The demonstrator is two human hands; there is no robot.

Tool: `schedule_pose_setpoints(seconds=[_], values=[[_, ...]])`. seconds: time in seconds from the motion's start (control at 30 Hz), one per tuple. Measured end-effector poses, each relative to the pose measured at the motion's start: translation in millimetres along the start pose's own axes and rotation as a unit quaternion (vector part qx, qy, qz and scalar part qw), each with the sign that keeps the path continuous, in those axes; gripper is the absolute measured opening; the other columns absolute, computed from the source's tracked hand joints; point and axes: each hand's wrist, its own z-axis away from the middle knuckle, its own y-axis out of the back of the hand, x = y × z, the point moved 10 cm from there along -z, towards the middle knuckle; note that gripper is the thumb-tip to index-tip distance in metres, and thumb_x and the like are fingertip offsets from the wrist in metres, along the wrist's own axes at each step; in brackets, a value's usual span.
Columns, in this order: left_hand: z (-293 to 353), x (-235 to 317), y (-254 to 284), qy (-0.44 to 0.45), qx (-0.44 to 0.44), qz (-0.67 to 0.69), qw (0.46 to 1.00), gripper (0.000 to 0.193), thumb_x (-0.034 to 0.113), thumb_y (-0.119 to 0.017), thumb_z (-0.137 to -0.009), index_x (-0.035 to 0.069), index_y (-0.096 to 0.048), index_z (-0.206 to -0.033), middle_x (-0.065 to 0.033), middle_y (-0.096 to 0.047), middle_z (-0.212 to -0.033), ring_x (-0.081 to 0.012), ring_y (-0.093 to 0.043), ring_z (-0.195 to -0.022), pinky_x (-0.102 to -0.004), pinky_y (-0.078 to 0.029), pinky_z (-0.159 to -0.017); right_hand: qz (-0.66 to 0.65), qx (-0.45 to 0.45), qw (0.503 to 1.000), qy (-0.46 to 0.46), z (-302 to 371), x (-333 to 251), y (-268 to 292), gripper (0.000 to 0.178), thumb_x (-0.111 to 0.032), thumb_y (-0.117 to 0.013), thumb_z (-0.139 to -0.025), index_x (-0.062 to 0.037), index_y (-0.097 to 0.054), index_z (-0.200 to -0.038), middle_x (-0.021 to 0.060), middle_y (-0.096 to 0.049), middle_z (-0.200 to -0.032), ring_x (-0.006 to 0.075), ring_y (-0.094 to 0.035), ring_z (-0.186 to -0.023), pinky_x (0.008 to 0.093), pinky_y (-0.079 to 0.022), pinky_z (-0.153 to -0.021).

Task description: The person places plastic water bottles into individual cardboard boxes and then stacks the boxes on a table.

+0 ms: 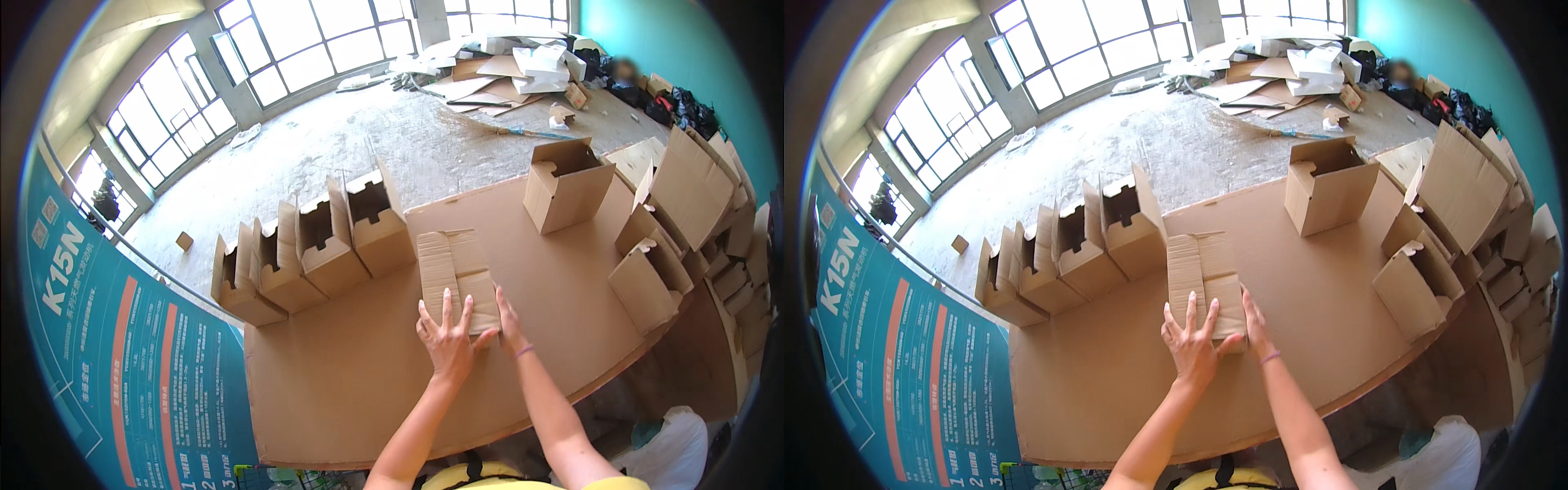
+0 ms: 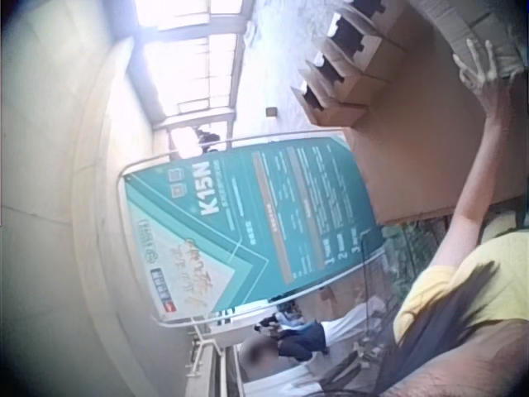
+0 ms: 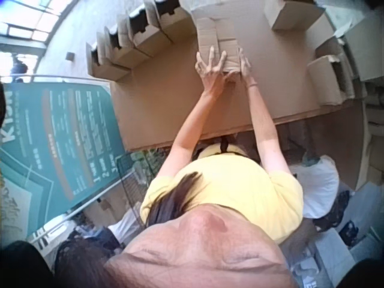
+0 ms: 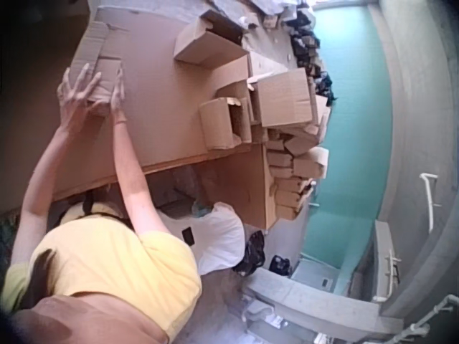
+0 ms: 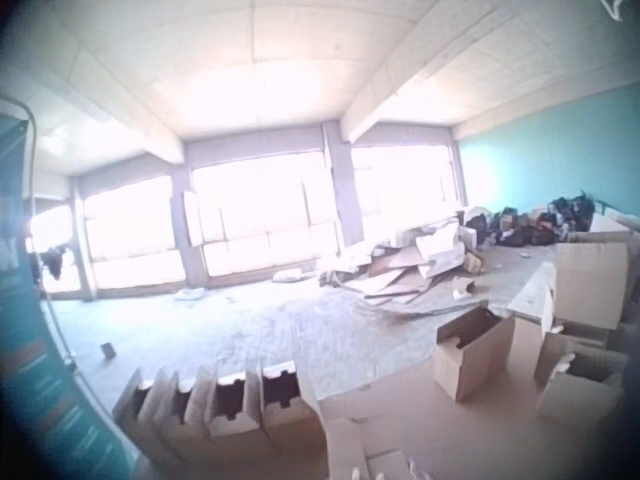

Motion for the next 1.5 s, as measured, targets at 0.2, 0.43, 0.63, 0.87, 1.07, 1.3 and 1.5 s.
schedule_pose_setpoints(seconds=[0.2,0.43,0.63,0.87,1.07,1.3,1.5], values=[[-91.7,-24.1,-58.1,0.065,0.045,-0.059,0.995,0.065,0.066,-0.055,-0.083,0.026,-0.058,-0.134,-0.0148,-0.042,-0.147,-0.0511,-0.024,-0.136,-0.0645,-0.024,-0.104,-0.146,-0.071,0.985,-0.051,-88.2,57.9,-9.5,0.05,-0.048,-0.041,-0.102,-0.0075,-0.044,-0.13,0.0035,-0.046,-0.13,0.0138,-0.041,-0.12,0.0288,-0.032,-0.103],[-169.0,-47.4,-108.1,0.121,0.032,-0.106,0.986,0.057,0.064,-0.048,-0.089,0.033,-0.052,-0.137,-0.0107,-0.036,-0.152,-0.04,-0.023,-0.142,-0.0679,-0.023,-0.104,-0.032,-0.095,0.993,0.057,-225.6,46.0,-38.0,0.051,-0.051,-0.04,-0.101,-0.0072,-0.053,-0.123,0.0017,-0.053,-0.122,0.011,-0.045,-0.115,0.026,-0.034,-0.101],[-188.8,-73.3,-113.3,0.157,0.039,-0.148,0.976,0.055,0.064,-0.045,-0.089,0.035,-0.054,-0.135,-0.0089,-0.035,-0.153,-0.0352,-0.024,-0.143,-0.0682,-0.024,-0.103,0.188,-0.168,0.96,0.124,-205.4,-25.1,-72.2,0.073,-0.055,-0.04,-0.099,-0.0009,-0.031,-0.148,0.0181,-0.039,-0.149,0.029,-0.03,-0.141,0.0353,-0.022,-0.116],[-197.4,-71.2,-119.6,0.18,-0.014,-0.116,0.977,0.06,0.068,-0.04,-0.088,0.035,-0.052,-0.137,-0.006,-0.03,-0.155,-0.0343,-0.017,-0.145,-0.069,-0.019,-0.107,0.774,0.156,0.475,0.389,-179.4,-235.4,9.4,0.096,-0.041,-0.082,-0.068,-0.0021,-0.037,-0.143,0.0141,-0.043,-0.145,0.0262,-0.032,-0.141,0.0461,-0.014,-0.12],[-200.5,-86.7,-140.0,0.162,-0.155,-0.014,0.974,0.066,0.069,-0.041,-0.089,0.038,-0.035,-0.148,-0.0049,-0.013,-0.162,-0.0334,0.0,-0.148,-0.071,-0.008,-0.108,0.889,0.023,0.411,0.201,-221.1,-225.8,99.7,0.021,-0.015,-0.057,-0.087,-0.0107,-0.069,-0.104,0.0092,-0.063,-0.117,0.0234,-0.058,-0.114,0.0446,-0.034,-0.112],[-158.8,-84.2,-48.3,0.008,-0.116,0.169,0.979,0.055,0.047,-0.052,-0.096,0.011,-0.051,-0.138,-0.0192,-0.037,-0.149,-0.0366,-0.035,-0.137,-0.0447,-0.032,-0.111,0.852,0.039,0.414,0.318,-187.2,-263.4,124.9,0.016,-0.008,-0.056,-0.083,-0.0063,-0.071,-0.08,0.0141,-0.07,-0.085,0.029,-0.069,-0.083,0.0394,-0.057,-0.075],[-38.8,-62.4,69.9,-0.049,-0.129,0.234,0.962,0.04,0.03,-0.061,-0.094,0.0,-0.062,-0.12,-0.0213,-0.057,-0.13,-0.0364,-0.055,-0.119,-0.0414,-0.046,-0.099,0.77,-0.176,0.469,0.394,-58.9,-177.5,26.5,0.004,-0.013,-0.061,-0.076,-0.0147,-0.065,-0.076,0.011,-0.068,-0.075,0.0274,-0.069,-0.075,0.0389,-0.054,-0.063]])
